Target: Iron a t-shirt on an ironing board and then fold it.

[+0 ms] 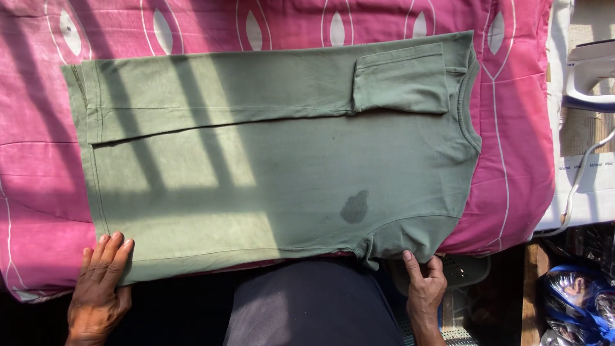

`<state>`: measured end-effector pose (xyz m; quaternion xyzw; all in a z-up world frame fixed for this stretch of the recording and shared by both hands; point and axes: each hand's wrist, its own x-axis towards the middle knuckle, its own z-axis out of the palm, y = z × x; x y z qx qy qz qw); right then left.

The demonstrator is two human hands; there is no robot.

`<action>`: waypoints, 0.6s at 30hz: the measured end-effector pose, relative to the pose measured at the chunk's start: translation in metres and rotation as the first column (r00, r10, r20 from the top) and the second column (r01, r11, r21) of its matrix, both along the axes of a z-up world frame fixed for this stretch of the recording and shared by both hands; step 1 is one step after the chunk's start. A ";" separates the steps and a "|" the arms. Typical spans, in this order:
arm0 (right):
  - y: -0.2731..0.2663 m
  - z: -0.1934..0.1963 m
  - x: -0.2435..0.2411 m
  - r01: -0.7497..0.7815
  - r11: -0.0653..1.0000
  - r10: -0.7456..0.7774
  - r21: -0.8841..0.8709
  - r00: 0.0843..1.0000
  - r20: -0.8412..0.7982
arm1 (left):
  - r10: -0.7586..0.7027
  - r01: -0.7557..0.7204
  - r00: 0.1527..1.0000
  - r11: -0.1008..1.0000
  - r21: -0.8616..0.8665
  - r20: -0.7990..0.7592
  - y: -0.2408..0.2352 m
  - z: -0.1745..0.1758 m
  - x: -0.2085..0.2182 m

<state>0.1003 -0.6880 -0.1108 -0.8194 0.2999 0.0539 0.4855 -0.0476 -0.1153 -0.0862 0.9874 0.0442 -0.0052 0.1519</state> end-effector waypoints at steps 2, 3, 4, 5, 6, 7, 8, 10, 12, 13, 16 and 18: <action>-0.007 0.012 0.006 -0.007 0.990 0.022 0.141 0.994 -0.106 | 0.008 -0.008 1.000 0.999 -0.042 -0.009 -0.003 0.016 0.007; -0.016 0.017 0.008 -0.010 0.990 0.025 0.139 0.994 -0.110 | 0.011 -0.011 1.000 0.999 -0.043 -0.013 -0.005 0.027 0.013; -0.024 0.023 0.011 -0.026 0.986 0.038 0.162 0.996 -0.076 | 0.070 -0.077 0.997 0.978 -0.193 -0.040 -0.006 0.039 0.020; -0.031 0.028 0.015 -0.042 0.981 0.051 0.187 0.998 -0.041 | 0.125 -0.142 0.989 0.932 -0.334 -0.074 -0.006 0.052 0.027; -0.033 0.039 0.028 -0.045 0.981 0.054 0.189 0.998 -0.044 | 0.128 -0.146 0.989 0.932 -0.332 -0.077 0.005 0.057 0.028; -0.035 0.051 0.041 -0.102 0.984 0.096 0.147 0.994 0.047 | 0.135 -0.188 0.980 0.880 -0.436 -0.149 0.017 0.061 0.031; -0.038 0.063 0.054 -0.154 0.983 0.140 0.099 0.981 0.136 | 0.134 -0.233 0.966 0.815 -0.531 -0.220 0.028 0.066 0.034; -0.016 0.086 0.103 -0.126 0.988 0.109 0.089 0.978 0.178 | 0.144 -0.256 0.962 0.771 -0.582 -0.233 0.050 0.076 0.066; 0.005 0.100 0.153 -0.106 0.991 0.085 0.084 0.972 0.219 | 0.161 -0.284 0.956 0.724 -0.629 -0.247 0.069 0.074 0.091; 0.017 0.103 0.181 -0.082 0.984 0.045 0.156 0.973 0.225 | 0.267 -0.379 0.925 0.672 -0.637 -0.268 0.080 0.065 0.106; 0.050 0.091 0.249 -0.073 0.968 0.020 0.240 0.976 0.215 | 0.432 -0.526 0.831 0.409 -0.745 -0.350 0.090 0.039 0.163; 0.064 0.080 0.271 -0.087 0.966 0.035 0.245 0.978 0.208 | 0.467 -0.549 0.779 0.186 -0.815 -0.418 0.080 0.036 0.198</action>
